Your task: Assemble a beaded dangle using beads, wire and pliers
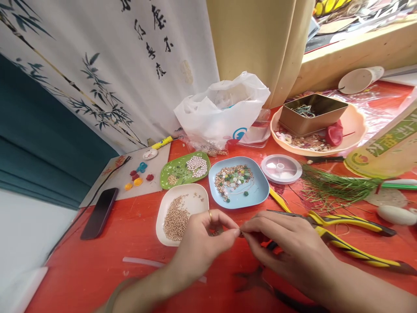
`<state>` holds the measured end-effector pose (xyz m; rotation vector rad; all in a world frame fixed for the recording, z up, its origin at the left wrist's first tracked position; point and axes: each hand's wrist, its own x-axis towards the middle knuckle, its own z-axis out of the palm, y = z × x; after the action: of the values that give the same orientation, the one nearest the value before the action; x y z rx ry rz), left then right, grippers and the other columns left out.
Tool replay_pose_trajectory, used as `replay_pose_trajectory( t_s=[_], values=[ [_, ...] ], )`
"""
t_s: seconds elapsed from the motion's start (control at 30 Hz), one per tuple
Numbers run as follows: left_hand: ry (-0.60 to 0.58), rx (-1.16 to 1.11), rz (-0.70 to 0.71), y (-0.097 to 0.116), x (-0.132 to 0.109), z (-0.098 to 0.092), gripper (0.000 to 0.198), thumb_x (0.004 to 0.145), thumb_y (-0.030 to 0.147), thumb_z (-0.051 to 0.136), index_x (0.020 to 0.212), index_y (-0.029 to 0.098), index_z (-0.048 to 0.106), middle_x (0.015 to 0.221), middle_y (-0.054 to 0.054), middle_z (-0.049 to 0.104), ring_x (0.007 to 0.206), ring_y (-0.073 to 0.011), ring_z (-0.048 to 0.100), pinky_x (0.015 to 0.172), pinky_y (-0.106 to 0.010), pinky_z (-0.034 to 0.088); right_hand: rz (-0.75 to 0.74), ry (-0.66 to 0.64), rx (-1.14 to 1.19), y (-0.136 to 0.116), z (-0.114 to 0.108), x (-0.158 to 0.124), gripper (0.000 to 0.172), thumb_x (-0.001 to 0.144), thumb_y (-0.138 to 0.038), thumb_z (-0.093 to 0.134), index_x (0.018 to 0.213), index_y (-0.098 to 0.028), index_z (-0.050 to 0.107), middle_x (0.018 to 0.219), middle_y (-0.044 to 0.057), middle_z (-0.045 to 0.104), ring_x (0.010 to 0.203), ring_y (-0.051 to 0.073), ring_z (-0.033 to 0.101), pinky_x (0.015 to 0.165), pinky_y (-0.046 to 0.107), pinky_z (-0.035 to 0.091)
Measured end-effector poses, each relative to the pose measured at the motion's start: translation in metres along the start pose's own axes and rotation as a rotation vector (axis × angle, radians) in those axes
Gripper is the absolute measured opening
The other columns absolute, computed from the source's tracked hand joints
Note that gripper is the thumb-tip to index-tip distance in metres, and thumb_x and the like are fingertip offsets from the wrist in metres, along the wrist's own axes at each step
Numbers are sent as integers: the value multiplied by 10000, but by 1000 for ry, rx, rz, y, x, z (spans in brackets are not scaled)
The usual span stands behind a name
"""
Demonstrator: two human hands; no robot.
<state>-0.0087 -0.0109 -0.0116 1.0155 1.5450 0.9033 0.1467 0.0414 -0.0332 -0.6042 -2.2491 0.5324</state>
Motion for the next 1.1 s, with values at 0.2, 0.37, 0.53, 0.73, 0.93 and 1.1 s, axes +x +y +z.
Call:
replay_pose_trajectory(
  t_s=[0.2, 0.37, 0.53, 0.73, 0.93, 1.1],
  values=[
    [33, -39, 120, -3, 0, 2, 47, 697, 185, 588, 724, 155, 564, 662, -2, 612, 572, -80, 512, 552, -193, 410, 390, -95, 290, -7, -4, 8, 137, 719, -108, 464, 646, -168, 563, 526, -22, 564, 452, 75, 473, 426, 169, 359],
    [157, 313, 525, -11, -3, 3, 75, 712, 130, 600, 777, 167, 597, 660, 10, 591, 496, -53, 451, 442, -145, 374, 684, -177, 629, -12, -5, 14, 156, 751, -256, 468, 650, -171, 550, 580, -3, 542, 533, 104, 466, 485, 203, 371],
    [207, 536, 834, -16, -2, 1, 117, 734, 69, 582, 826, 140, 599, 656, -17, 584, 545, -76, 471, 483, -177, 399, 788, -182, 799, -15, -4, 13, 160, 722, -288, 486, 634, -159, 526, 579, -17, 489, 543, 94, 413, 502, 208, 337],
    [224, 620, 949, -16, -3, -1, 160, 756, 61, 562, 891, 128, 615, 701, -50, 609, 622, -117, 523, 559, -239, 448, 870, -207, 895, -9, -2, 12, 118, 706, -238, 500, 623, -156, 519, 572, -41, 468, 535, 73, 391, 507, 193, 311],
    [120, 406, 692, -12, -1, -2, 60, 743, 150, 601, 762, 161, 656, 626, -18, 594, 545, -100, 509, 483, -207, 411, 873, -228, 841, -7, -4, 15, 84, 675, -198, 483, 615, -150, 518, 557, -44, 466, 506, 66, 376, 468, 189, 281],
    [7, 88, 258, -9, 2, -3, 78, 707, 227, 625, 681, 161, 657, 595, 17, 551, 407, -45, 444, 386, -166, 365, 773, -257, 701, -9, -9, 18, 107, 697, -194, 478, 612, -151, 528, 522, -49, 441, 474, 66, 358, 430, 189, 264]
  ],
)
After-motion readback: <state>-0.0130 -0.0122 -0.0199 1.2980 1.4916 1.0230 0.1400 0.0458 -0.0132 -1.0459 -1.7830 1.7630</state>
